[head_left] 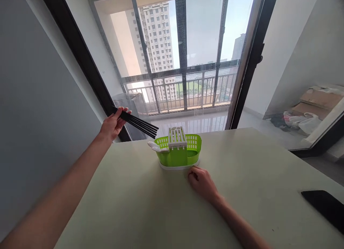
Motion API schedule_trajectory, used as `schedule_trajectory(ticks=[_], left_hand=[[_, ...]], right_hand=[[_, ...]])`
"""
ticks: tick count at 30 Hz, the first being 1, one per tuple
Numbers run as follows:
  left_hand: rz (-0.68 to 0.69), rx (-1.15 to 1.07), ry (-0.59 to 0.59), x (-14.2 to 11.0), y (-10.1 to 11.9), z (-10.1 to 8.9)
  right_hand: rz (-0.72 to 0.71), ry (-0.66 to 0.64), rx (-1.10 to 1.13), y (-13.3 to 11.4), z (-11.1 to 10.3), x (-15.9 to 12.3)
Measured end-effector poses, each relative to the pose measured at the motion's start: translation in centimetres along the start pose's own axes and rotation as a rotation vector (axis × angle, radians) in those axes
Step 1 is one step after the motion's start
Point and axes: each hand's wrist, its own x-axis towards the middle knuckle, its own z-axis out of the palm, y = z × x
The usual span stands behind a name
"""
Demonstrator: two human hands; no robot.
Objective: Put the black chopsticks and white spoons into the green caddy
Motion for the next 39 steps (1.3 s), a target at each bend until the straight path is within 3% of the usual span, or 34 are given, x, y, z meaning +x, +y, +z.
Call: schedule_trajectory(ticks=[3,7,11,14,19,28,34,39], left_hand=[[-0.192,0.080,0.002,-0.7,1.1,-3.7],[-0.469,0.246,-0.035,-2.8,0.6,-9.0],[-0.761,0.578,-0.319,-5.6,-1.0,-12.5],[-0.833,0.739,-0.454,-7.3,-2.2,-13.4],[-0.930,0.792,-0.517,-9.0,-3.4,-13.9],[-0.969,0.879,-0.513,-10.2,-4.3,-16.6],[-0.938,1.144,-0.578,-9.9,-4.6,-18.0],[-0.902,1.417,-0.525,-9.2,-5.8,-19.0]], right_hand=[[-0.003,-0.010,0.009,0.3,0.0,0.0],[-0.011,0.000,0.001,0.4,0.0,-0.1],[-0.014,-0.006,0.006,0.6,-0.1,-0.3],[-0.015,-0.012,0.005,0.7,-0.2,-0.4],[0.006,-0.018,-0.012,0.5,-0.4,-0.6],[0.007,-0.028,-0.036,0.3,-0.7,-0.8],[0.004,-0.046,-0.033,0.5,-0.6,-0.8],[0.022,-0.047,-0.031,0.6,-0.6,-0.8]])
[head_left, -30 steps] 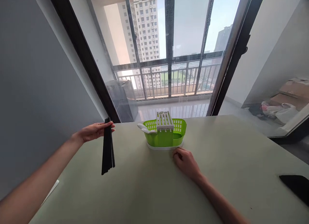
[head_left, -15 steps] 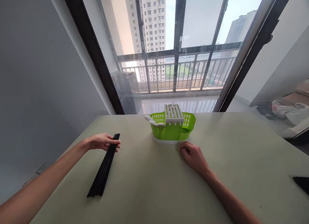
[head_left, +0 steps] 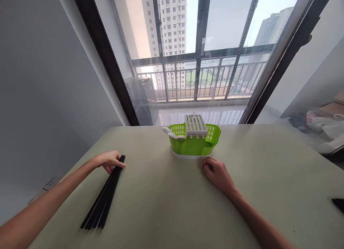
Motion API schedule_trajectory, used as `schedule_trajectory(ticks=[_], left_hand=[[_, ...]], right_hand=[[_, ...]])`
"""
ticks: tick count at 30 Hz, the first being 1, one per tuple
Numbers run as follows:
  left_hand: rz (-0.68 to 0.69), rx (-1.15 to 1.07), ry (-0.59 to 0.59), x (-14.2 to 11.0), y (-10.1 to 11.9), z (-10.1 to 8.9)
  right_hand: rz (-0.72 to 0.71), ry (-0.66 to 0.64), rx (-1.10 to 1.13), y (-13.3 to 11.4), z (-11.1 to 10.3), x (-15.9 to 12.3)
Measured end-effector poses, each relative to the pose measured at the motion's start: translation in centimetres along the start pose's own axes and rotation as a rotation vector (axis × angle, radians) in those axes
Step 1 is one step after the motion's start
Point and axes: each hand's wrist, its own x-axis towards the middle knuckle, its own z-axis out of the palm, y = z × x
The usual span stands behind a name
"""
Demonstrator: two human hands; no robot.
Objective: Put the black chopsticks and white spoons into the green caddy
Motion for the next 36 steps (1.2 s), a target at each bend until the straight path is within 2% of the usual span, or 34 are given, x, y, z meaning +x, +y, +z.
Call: schedule_trajectory(ticks=[8,18,24,27,29,31,34,36], left_hand=[[-0.007,0.191,0.111,-0.1,0.6,0.3],[0.005,0.293,0.079,-0.9,1.3,0.2],[-0.013,0.374,0.070,-0.7,1.2,-0.6],[-0.011,0.459,0.087,-1.1,2.0,-1.1],[-0.009,0.559,0.209,-1.7,3.2,-1.2],[0.061,0.622,0.410,-2.3,4.9,-1.0],[0.333,0.501,0.692,-3.5,8.1,0.1],[0.547,0.341,0.811,-4.2,10.3,1.3]], right_hand=[[-0.008,-0.011,-0.004,-0.1,-0.1,-0.1],[-0.022,0.004,-0.022,0.2,0.1,0.0],[-0.013,-0.014,-0.017,0.1,0.0,0.0],[-0.006,-0.013,-0.019,0.0,0.0,0.0],[-0.004,-0.010,-0.016,-0.1,-0.1,0.0],[-0.007,-0.010,-0.012,-0.2,0.0,0.0],[-0.013,-0.011,-0.009,-0.1,0.0,0.0],[-0.017,-0.010,-0.007,-0.1,0.0,0.0]])
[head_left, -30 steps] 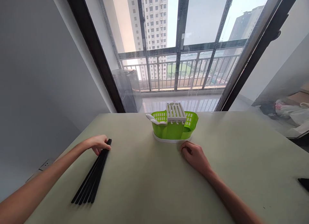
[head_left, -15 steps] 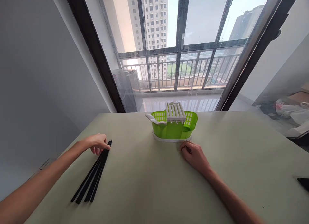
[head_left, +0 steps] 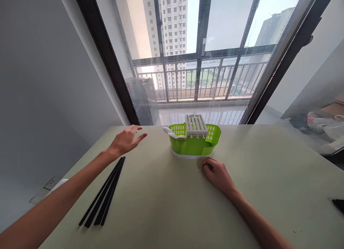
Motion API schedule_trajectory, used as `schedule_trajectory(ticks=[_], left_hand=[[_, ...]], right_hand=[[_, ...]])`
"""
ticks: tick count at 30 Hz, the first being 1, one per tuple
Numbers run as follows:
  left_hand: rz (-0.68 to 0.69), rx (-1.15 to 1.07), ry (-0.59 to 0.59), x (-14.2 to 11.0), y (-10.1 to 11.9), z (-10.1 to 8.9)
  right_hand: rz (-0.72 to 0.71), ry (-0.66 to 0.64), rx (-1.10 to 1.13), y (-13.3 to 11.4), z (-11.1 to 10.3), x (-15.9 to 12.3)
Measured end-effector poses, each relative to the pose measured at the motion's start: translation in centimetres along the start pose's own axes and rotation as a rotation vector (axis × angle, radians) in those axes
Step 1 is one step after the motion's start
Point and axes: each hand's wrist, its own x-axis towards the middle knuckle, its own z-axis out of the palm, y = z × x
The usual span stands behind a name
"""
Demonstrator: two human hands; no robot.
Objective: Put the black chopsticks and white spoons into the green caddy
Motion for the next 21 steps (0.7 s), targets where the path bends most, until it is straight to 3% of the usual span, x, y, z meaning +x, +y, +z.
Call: schedule_trajectory(ticks=[3,9,21], left_hand=[[0.211,-0.242,0.137,0.1,3.6,0.4],[0.534,-0.336,0.159,1.3,7.8,1.2],[0.611,-0.116,0.042,5.1,10.3,2.4]], right_hand=[[-0.003,0.007,-0.002,0.0,0.0,0.0],[0.013,0.006,0.005,-0.2,0.0,0.2],[0.028,0.006,0.050,-0.2,0.1,0.5]])
